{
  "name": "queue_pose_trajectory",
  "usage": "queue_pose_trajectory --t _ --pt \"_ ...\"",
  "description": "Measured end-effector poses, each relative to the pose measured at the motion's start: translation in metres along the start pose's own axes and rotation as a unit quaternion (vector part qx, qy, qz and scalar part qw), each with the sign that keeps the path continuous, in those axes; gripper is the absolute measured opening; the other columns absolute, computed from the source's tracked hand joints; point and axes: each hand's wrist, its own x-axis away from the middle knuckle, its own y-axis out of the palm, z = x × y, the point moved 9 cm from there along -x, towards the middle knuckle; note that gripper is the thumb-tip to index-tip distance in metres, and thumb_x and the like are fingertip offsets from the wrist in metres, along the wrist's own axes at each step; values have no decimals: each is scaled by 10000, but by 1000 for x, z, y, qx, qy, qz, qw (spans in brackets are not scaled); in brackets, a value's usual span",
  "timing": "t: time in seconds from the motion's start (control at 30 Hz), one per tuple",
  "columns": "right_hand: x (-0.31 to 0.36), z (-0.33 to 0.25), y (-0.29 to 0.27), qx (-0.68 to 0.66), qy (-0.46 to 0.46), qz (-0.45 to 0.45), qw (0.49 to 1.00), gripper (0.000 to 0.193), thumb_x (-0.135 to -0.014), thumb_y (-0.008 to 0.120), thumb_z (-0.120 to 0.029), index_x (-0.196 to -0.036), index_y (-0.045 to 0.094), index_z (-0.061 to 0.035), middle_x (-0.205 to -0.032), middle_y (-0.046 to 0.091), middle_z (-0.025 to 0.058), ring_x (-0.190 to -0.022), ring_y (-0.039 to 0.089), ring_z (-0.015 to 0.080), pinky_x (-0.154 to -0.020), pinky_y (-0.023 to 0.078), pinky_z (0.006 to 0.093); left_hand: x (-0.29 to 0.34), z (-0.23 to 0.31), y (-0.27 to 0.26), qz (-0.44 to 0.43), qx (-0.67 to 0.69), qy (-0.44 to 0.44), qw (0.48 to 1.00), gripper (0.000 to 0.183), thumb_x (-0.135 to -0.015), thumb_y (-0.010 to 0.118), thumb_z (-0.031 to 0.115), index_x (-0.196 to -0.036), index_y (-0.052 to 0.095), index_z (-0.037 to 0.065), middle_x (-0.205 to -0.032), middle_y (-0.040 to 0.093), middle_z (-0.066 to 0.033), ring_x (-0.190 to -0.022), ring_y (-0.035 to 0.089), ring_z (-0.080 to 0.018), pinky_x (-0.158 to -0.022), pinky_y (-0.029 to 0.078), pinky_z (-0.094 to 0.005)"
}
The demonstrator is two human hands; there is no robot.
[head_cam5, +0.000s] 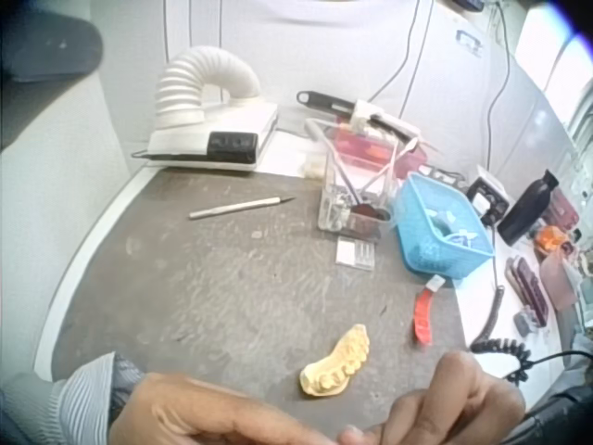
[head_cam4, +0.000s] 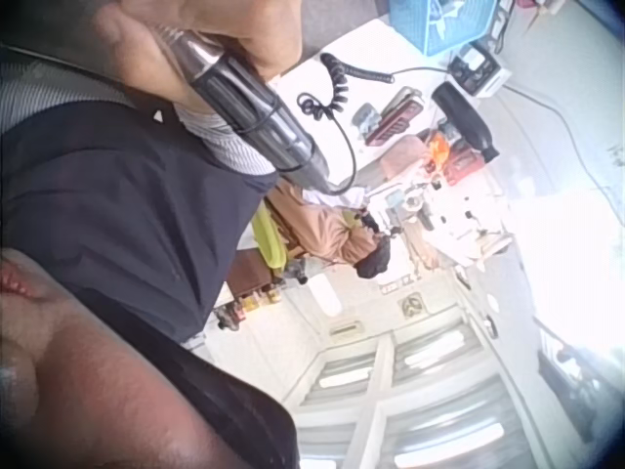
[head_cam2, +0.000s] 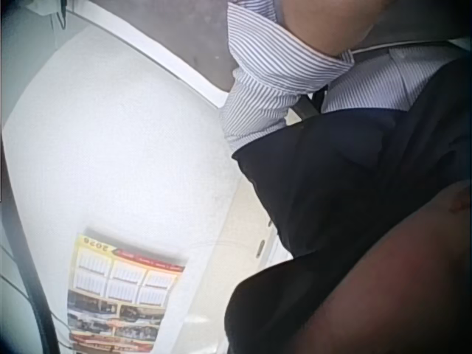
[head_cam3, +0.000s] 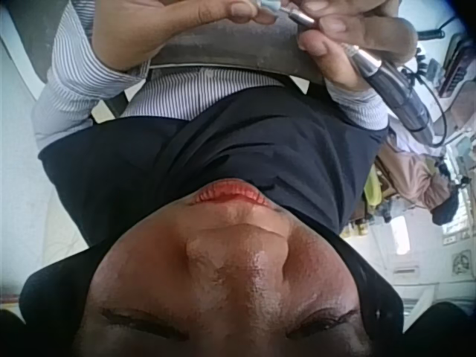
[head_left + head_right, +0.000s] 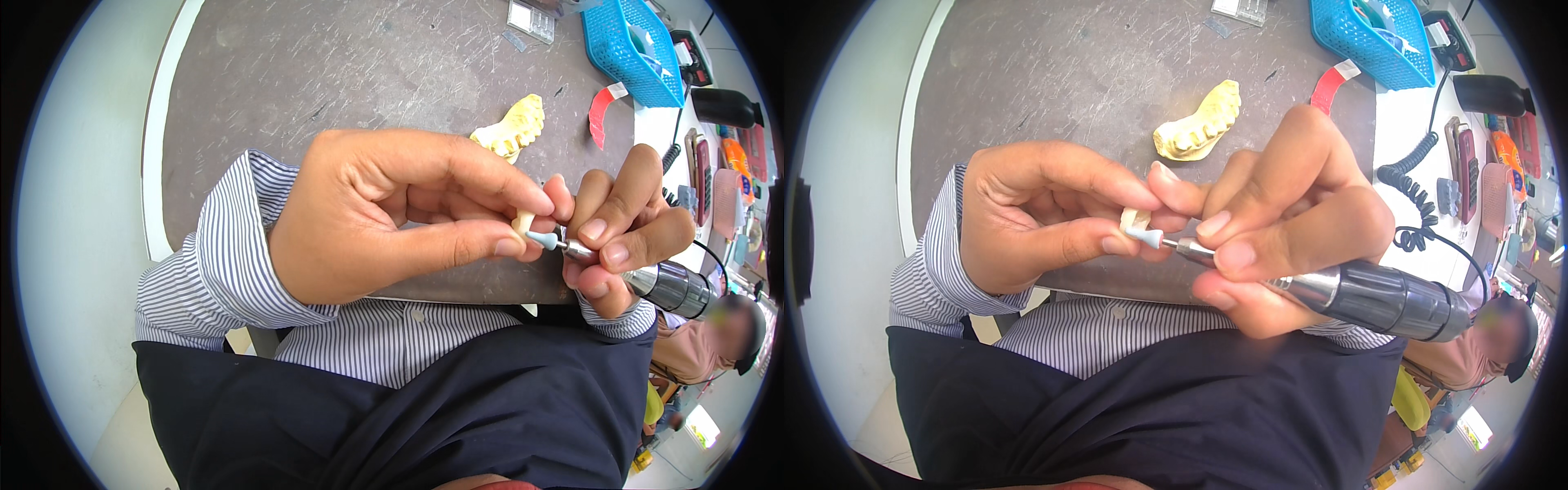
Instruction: The person handles a yellow dental mold and individual artificial teeth. They use a rotary tool to grind and shape the teeth, then fit them into the mold to check alignment. The person repeats this process for multiple teeth.
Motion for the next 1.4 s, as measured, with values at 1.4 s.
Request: queue_pose_trajectory --t 1.4 --pt "2 2 -8 -7 -1 9 1000 204 -741 676 -35 -818 501 -107 -881 467 67 -646 487 81 -890 464 276 -8 0 -1 -2 -68 23 997 232 -763 577 -105 -992 551 -86 -979 588 -207 -915 613 -267 -789 526 -323"
